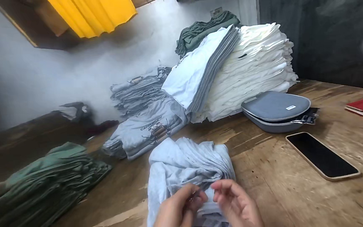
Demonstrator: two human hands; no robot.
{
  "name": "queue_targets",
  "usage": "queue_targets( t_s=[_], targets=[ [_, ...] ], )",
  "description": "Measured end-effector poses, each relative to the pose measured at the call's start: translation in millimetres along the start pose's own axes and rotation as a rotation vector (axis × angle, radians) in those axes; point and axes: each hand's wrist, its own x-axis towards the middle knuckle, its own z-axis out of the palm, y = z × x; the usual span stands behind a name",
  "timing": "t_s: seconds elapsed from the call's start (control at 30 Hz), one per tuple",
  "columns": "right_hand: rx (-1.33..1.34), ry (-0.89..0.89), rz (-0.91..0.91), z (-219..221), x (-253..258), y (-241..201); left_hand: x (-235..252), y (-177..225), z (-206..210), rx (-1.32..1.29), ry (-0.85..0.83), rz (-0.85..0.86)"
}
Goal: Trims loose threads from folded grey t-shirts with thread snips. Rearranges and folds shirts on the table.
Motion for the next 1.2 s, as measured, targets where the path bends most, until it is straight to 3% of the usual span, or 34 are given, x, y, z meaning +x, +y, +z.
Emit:
queue_targets(
  t_s=[0.07,0.13,0.2,0.27,0.37,0.47,0.67,0.87,1.03,1.2],
  targets=[
    [-0.294,-0.065,-0.148,-4.1,-1.1,-0.7,3.8,-7.2,1.8,-0.071,-0.007,-0.024],
    [-0.669,0.008,-0.356,-10.2,-10.3,-6.1,4.2,-9.7,1.9,-0.157,-0.008,-0.058],
    [-0.786,0.07,-0.448,-22.0,-19.2,-9.4,2.3,-10.1,1.4,-0.225,-0.017,-0.041],
    [-0.715,0.112,-0.389,-30.6,-26.1,-15.1,-2.2,-10.2,0.7,-0.217,-0.014,0.027],
    [-0.515,0.127,-0.179,-34.7,-32.1,-24.9,-7.9,-9.4,2.6,-0.001,0.086,0.234],
    [-0.371,0.115,-0.16,-32.4,-32.6,-24.3,-11.0,3.8,9.7,0.225,0.179,0.362],
    [-0.335,0.108,-0.242,-24.5,-36.3,-16.5,-10.6,12.5,21.4,0.382,0.223,0.38],
    [-0.039,0.152,-0.101,-25.8,-36.9,-17.3,-17.5,15.9,20.6,0.426,0.21,0.375],
    [-0.314,0.209,-0.105,-32.7,-33.0,-11.8,-19.8,17.9,3.7,0.41,0.255,0.293],
    [-0.677,0.205,-0.232,-23.4,-25.0,-11.3,-13.3,16.4,1.4,0.409,0.246,0.287]
  ],
)
